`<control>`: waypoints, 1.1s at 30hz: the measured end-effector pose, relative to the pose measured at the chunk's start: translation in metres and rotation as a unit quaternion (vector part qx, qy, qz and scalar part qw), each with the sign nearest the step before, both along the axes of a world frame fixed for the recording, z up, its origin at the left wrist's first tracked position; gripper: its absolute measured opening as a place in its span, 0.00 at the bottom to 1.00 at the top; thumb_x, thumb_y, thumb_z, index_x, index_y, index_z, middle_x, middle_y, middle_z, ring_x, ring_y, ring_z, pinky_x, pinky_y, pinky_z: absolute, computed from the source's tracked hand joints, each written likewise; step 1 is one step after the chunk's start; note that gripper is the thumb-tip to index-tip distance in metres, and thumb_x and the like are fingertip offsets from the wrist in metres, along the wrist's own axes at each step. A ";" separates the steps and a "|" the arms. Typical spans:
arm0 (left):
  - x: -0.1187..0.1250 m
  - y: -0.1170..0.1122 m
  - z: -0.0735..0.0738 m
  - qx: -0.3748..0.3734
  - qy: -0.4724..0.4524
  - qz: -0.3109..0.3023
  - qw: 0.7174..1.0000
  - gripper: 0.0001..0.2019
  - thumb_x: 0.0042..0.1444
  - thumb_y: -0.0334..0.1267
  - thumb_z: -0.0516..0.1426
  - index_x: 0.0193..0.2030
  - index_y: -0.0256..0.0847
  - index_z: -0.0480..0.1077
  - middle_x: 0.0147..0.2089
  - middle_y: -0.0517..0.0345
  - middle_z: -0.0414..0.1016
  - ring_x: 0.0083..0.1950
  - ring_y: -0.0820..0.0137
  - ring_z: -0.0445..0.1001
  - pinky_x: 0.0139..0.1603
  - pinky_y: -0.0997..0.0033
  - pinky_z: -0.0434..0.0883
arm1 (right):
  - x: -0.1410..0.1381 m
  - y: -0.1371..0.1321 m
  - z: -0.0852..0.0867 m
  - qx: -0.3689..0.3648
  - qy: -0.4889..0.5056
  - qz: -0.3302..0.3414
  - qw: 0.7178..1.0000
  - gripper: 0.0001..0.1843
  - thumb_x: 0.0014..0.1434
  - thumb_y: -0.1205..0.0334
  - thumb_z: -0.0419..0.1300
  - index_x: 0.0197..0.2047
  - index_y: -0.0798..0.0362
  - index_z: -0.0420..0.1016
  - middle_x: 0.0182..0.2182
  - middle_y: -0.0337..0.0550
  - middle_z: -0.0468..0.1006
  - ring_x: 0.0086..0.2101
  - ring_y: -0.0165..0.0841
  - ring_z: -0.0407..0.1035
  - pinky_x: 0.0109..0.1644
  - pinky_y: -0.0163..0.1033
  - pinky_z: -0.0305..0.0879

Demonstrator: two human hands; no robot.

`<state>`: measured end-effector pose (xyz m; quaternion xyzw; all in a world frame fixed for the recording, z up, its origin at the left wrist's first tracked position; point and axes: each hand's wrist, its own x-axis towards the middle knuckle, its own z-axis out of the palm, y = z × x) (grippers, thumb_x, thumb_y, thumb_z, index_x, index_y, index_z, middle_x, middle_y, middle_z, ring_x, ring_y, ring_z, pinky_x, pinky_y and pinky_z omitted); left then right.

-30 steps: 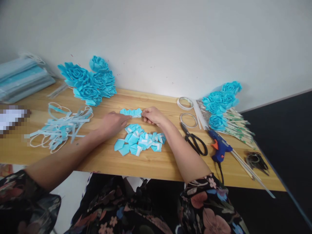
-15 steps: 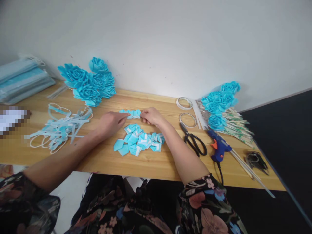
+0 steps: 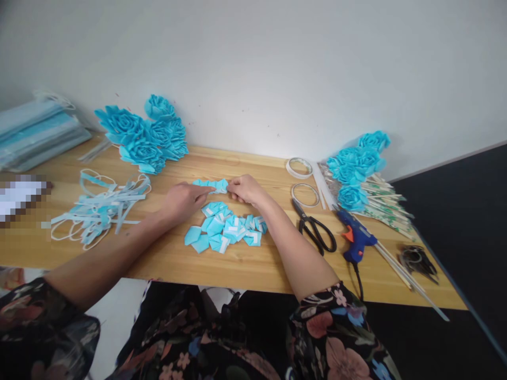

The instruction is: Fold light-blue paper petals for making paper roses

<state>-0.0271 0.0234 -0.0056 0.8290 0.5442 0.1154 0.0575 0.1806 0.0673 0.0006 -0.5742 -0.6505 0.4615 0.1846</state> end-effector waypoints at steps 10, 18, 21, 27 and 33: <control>0.009 -0.001 0.007 0.006 0.095 -0.028 0.995 0.19 0.63 0.34 0.46 0.48 0.46 0.77 0.38 0.53 0.82 0.36 0.65 0.76 0.45 0.63 0.67 | 0.002 -0.003 0.005 0.041 -0.037 -0.035 0.998 0.11 0.58 0.66 0.55 0.26 0.54 0.74 0.17 0.36 0.72 0.16 0.24 0.59 0.21 0.32 0.54; 0.009 0.000 0.005 0.009 0.104 -0.022 0.994 0.19 0.61 0.32 0.47 0.51 0.46 0.76 0.37 0.51 0.81 0.36 0.62 0.76 0.44 0.61 0.67 | -0.004 -0.010 -0.001 0.429 -0.127 0.087 0.890 0.21 0.55 0.77 0.51 0.42 0.51 0.80 0.52 0.47 0.75 0.54 0.41 0.64 0.60 0.48 0.59; 0.009 0.000 0.005 0.010 0.096 -0.027 0.995 0.19 0.61 0.32 0.48 0.51 0.46 0.76 0.38 0.51 0.81 0.37 0.63 0.76 0.44 0.62 0.67 | -0.008 -0.007 -0.007 0.430 -0.147 0.122 0.883 0.22 0.54 0.79 0.50 0.42 0.51 0.81 0.56 0.48 0.72 0.57 0.43 0.60 0.61 0.51 0.57; 0.009 0.000 0.004 0.004 0.094 -0.028 0.995 0.19 0.60 0.33 0.48 0.50 0.45 0.77 0.37 0.51 0.81 0.37 0.61 0.77 0.44 0.61 0.67 | -0.009 0.001 -0.018 0.398 -0.179 0.124 0.891 0.23 0.55 0.79 0.49 0.42 0.51 0.81 0.56 0.47 0.72 0.56 0.41 0.61 0.62 0.49 0.57; -0.008 0.001 0.007 0.079 -0.043 0.055 0.994 0.19 0.59 0.36 0.48 0.49 0.44 0.78 0.39 0.52 0.82 0.38 0.63 0.77 0.41 0.67 0.67 | -0.011 0.001 -0.018 0.379 -0.180 0.112 0.901 0.24 0.55 0.78 0.49 0.44 0.51 0.81 0.56 0.47 0.72 0.57 0.41 0.60 0.62 0.49 0.58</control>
